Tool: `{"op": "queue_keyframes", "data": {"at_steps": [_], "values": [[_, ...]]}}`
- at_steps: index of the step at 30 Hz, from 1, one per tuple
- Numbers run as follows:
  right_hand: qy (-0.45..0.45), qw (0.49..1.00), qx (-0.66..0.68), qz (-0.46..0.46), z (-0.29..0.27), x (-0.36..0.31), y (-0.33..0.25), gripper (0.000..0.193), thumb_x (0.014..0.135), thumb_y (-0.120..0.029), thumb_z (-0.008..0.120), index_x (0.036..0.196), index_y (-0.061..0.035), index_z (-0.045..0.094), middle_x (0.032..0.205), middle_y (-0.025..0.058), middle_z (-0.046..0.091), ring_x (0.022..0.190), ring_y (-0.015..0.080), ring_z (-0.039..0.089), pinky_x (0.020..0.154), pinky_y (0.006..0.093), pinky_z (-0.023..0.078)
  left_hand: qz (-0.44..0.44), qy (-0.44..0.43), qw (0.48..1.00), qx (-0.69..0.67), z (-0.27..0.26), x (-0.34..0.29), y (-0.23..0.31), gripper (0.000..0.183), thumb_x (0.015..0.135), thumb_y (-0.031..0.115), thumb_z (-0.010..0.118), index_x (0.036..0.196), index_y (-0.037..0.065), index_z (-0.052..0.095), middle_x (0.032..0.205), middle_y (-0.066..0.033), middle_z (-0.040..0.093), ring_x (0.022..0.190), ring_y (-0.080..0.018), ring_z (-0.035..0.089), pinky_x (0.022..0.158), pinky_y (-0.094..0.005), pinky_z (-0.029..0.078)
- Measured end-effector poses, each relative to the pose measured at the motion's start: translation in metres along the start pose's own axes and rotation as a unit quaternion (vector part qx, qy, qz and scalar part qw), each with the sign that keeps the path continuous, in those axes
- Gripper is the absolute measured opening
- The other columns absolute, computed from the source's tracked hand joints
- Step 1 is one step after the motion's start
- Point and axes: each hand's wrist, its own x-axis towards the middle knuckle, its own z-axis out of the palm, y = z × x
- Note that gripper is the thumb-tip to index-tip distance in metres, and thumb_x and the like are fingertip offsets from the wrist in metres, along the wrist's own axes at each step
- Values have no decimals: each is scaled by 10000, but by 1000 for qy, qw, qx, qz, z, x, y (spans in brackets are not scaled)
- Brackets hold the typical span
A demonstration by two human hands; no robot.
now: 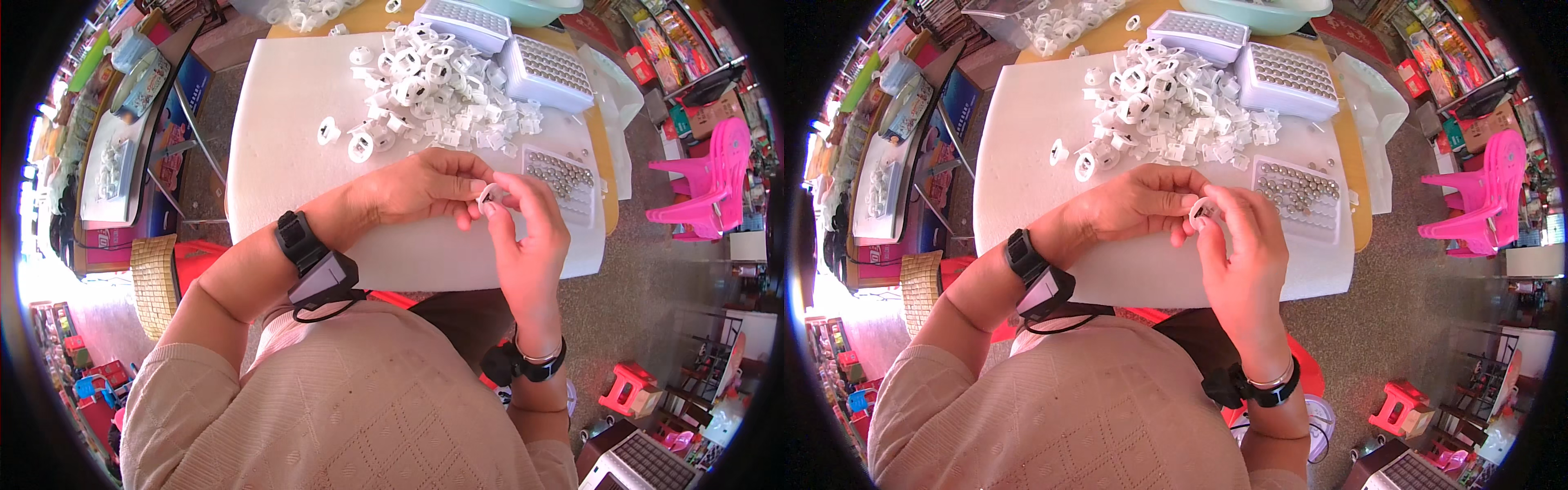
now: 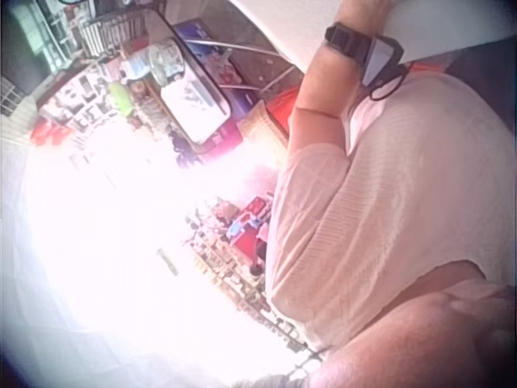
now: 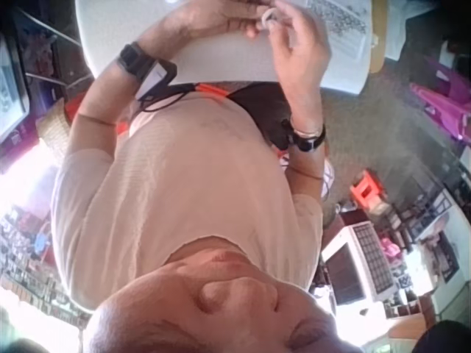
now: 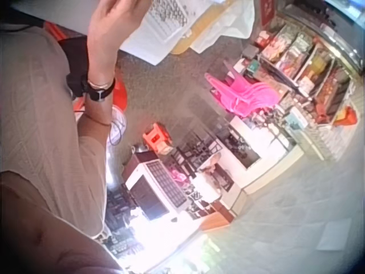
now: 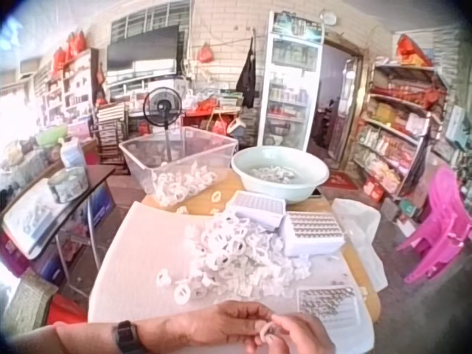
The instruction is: Manually assembling small white plastic components and placing them into a tray.
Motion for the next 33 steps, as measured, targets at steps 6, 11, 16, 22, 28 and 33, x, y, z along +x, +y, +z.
{"op": "queue_keyframes", "data": {"at_steps": [6,11,16,22,28,33], "values": [[-6,996,-77,-51,2,2,-2,268,762,32,632,1022,-26,599,958,116,592,845,289,587,733,391,489,-2,10,1000,10,1,0,0,190,936,129,585,1030,-36,571,923,-86,625,739,-158,616,704,-269,515],[-2,995,-86,-54,7,2,5,270,739,14,653,997,-22,581,952,117,588,844,296,586,728,391,490,-10,30,999,40,3,0,0,188,923,142,609,1003,-25,577,916,-96,624,727,-177,619,685,-285,515],[-27,1000,-2,1,6,2,11,267,779,0,649,1035,-16,574,982,112,589,896,274,590,741,379,486,2,32,999,16,4,-2,1,214,909,151,631,1015,-29,587,911,-105,624,727,-181,620,673,-291,517],[19,997,-7,-72,5,-4,-5,376,767,49,649,1118,-20,533,1049,128,560,920,265,550,766,367,471,-2,49,999,1,8,-3,4,249,901,164,643,1051,-30,601,926,-94,629,731,-174,614,687,-288,516],[19,996,-37,-77,13,-5,-1,396,748,65,653,1113,-20,524,961,116,574,825,257,551,718,362,463,5,27,998,54,4,-2,2,251,937,154,585,1112,-25,571,996,-62,623,877,-129,601,735,-267,503],[21,997,-34,-66,16,-5,2,364,752,67,649,1086,-23,535,939,110,575,789,245,555,695,350,470,36,6,999,32,1,5,-4,253,957,134,548,1143,-37,554,1042,-71,617,897,-131,603,747,-272,514]]}}
